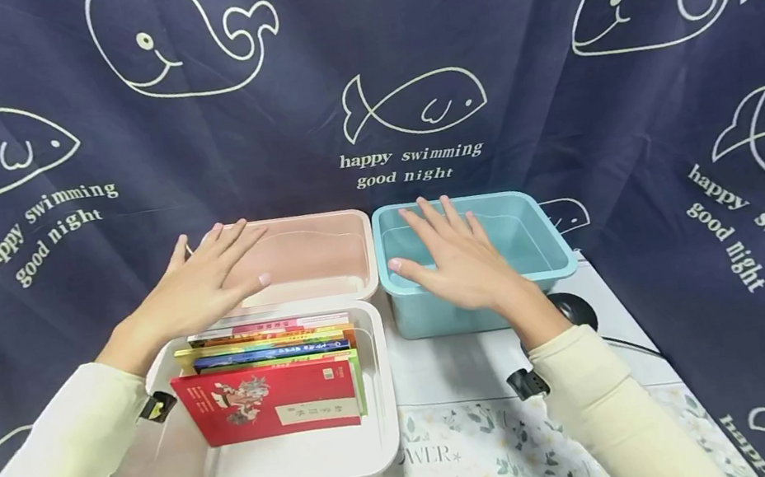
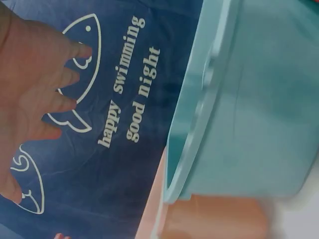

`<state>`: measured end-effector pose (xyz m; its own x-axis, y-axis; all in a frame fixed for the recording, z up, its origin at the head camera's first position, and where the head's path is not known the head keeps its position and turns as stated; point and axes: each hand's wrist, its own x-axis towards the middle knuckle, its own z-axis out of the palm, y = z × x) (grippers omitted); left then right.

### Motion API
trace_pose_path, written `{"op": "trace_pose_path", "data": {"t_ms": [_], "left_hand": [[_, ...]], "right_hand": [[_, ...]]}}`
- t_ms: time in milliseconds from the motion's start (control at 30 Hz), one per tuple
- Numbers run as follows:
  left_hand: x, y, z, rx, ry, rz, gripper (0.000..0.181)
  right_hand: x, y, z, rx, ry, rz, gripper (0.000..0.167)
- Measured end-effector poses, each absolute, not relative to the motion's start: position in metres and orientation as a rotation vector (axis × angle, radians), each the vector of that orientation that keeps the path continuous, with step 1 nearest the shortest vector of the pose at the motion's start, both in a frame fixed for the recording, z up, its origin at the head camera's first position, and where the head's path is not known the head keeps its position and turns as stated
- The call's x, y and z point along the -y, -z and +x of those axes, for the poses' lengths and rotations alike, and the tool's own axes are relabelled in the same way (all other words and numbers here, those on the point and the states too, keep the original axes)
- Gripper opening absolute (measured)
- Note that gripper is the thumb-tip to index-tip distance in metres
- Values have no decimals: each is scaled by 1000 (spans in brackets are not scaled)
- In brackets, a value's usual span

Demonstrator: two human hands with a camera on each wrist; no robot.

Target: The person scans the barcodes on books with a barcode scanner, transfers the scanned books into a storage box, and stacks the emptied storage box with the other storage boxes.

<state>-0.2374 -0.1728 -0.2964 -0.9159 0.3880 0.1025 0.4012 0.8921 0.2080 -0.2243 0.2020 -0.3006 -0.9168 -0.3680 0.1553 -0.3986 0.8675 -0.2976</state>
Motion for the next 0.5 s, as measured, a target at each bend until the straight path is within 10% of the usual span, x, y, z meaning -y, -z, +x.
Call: {"op": "trace_pose_path", "data": {"t_ms": [500], "left_hand": [[235, 307, -249, 3001, 571, -536, 74]], "right_hand": [[-162, 323, -222, 2863, -738, 770, 77]]}}
